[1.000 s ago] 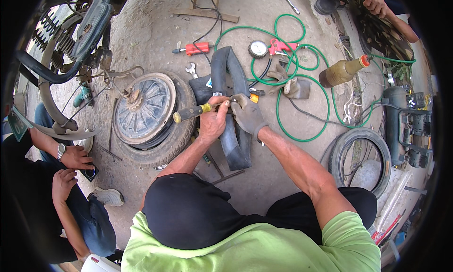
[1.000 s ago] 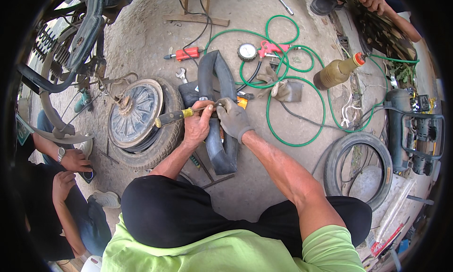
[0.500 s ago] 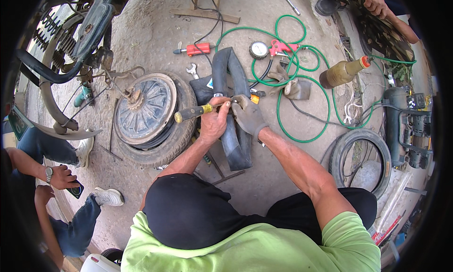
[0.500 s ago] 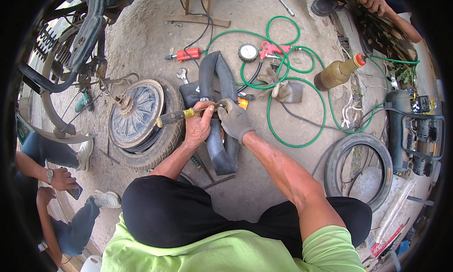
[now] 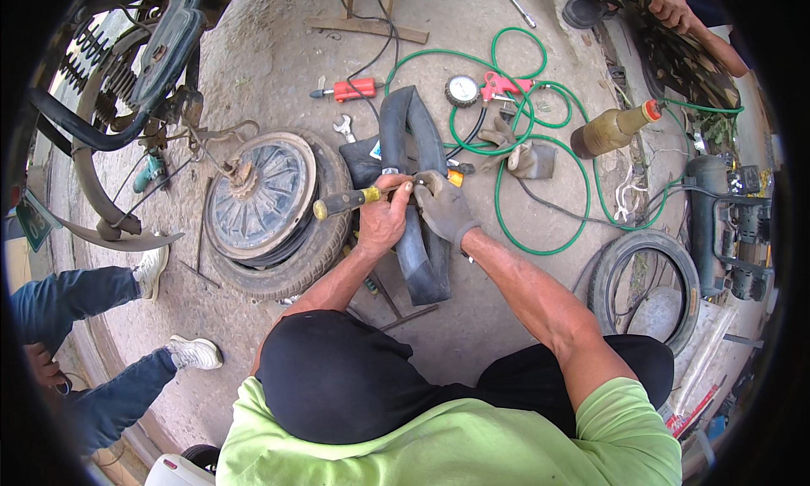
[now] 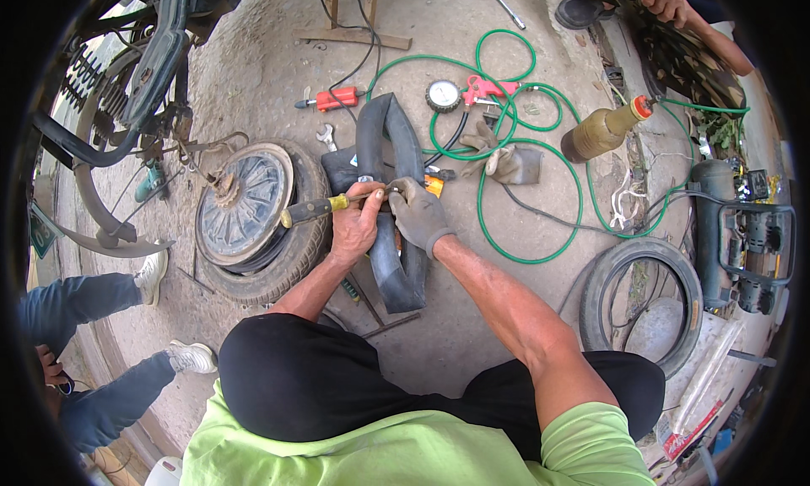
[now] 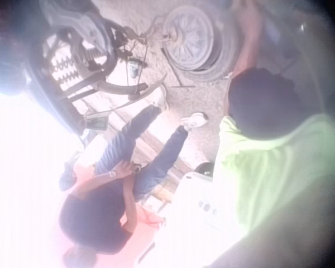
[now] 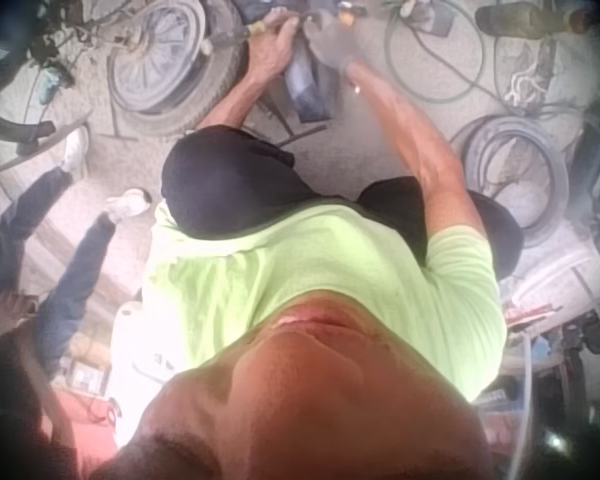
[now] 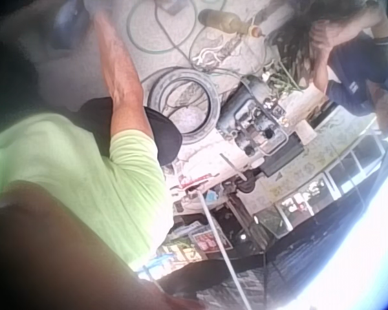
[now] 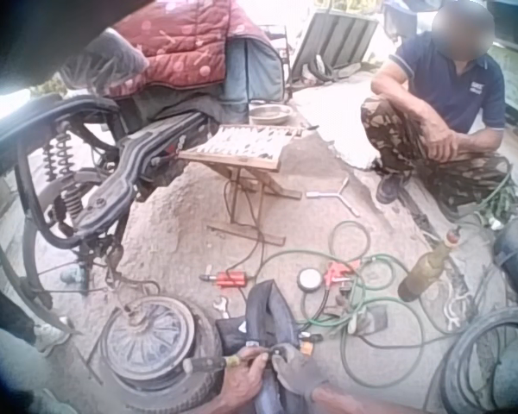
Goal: The person applies glue to a motorcycle inner tube, places a patch over the puncture, and uses a tool to press the patch firmly into place. The person then inspects the repaired area.
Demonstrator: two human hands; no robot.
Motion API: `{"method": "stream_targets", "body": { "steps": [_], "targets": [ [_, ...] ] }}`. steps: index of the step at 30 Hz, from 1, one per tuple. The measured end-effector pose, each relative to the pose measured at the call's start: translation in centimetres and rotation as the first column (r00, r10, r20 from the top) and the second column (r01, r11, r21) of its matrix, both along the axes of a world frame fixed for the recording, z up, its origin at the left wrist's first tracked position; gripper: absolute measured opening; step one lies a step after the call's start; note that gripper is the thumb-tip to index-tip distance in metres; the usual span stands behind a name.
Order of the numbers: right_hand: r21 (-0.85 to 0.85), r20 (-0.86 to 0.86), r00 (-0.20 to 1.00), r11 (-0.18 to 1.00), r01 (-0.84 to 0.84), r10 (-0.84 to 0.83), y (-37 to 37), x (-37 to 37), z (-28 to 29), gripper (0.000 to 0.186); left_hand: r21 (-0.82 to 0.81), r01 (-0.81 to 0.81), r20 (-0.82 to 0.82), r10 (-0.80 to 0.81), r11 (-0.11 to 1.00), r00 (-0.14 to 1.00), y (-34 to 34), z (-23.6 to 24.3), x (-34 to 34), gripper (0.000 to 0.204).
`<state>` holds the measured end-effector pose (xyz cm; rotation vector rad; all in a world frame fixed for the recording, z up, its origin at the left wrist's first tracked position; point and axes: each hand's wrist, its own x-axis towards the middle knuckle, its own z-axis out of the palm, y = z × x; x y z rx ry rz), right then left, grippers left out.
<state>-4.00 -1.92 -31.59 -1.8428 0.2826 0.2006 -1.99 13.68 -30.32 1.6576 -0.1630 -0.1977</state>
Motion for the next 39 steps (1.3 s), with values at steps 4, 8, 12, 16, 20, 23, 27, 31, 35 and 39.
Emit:
{"method": "stream_targets", "body": {
  "steps": [4, 8, 12, 16, 20, 23, 27, 31, 35, 39],
  "targets": [
    [-0.034, 0.020, 1.000, 0.999, -0.013, 0.013, -0.1, 0.0, 0.2, 0.029, 0.006, 0.000, 0.021, 0.000, 1.000, 1.000, 0.1, -0.4, 0.1, 0.013],
    [-0.030, 0.038, 0.999, 1.000, -0.003, 0.004, 0.0, 0.0, -0.5, 0.029, 0.043, 0.004, 0.044, -0.006, 0.999, 0.999, 0.2, -0.6, 0.2, 0.013],
    [-0.039, 0.023, 1.000, 0.999, 0.016, -0.015, 0.0, -0.2, -0.4, 0.027, 0.051, 0.009, 0.047, -0.011, 0.999, 0.999, 0.1, -0.5, 0.1, 0.014],
    [-0.042, 0.027, 1.000, 0.999, 0.005, -0.004, 0.1, -0.1, -0.2, 0.027, 0.068, 0.000, 0.056, -0.004, 0.998, 0.998, 0.3, -1.0, 0.2, 0.015],
    [-0.065, 0.032, 0.999, 0.998, -0.005, 0.007, 0.0, -0.1, -0.3, 0.027, 0.067, 0.003, 0.053, -0.006, 0.998, 0.999, 0.2, -0.9, 0.2, 0.016],
    [-0.072, 0.046, 0.999, 0.997, -0.004, 0.007, 0.0, -0.1, -0.4, 0.027, 0.074, 0.004, 0.059, -0.009, 0.997, 0.998, 0.2, -0.7, 0.1, 0.016],
    [-0.048, 0.032, 0.999, 0.999, -0.004, 0.006, 0.0, -0.1, -0.7, 0.026, 0.067, 0.001, 0.064, -0.005, 0.998, 0.998, 0.2, -1.1, 0.2, 0.016],
    [-0.041, 0.033, 0.999, 0.999, 0.007, -0.006, 0.1, -0.1, -0.9, 0.026, 0.094, 0.009, 0.046, -0.013, 0.996, 0.999, 0.2, -0.9, 0.1, 0.015],
    [-0.050, 0.028, 1.000, 0.999, 0.007, -0.006, 0.1, -0.1, -0.8, 0.026, 0.067, -0.005, 0.064, 0.000, 0.998, 0.998, 0.2, -1.2, 0.1, 0.015],
    [-0.070, 0.053, 0.999, 0.997, 0.011, -0.008, 0.1, -0.1, -1.0, 0.026, 0.101, 0.008, 0.038, -0.012, 0.995, 0.999, 0.4, -1.3, 0.1, 0.016]
  ]
}}
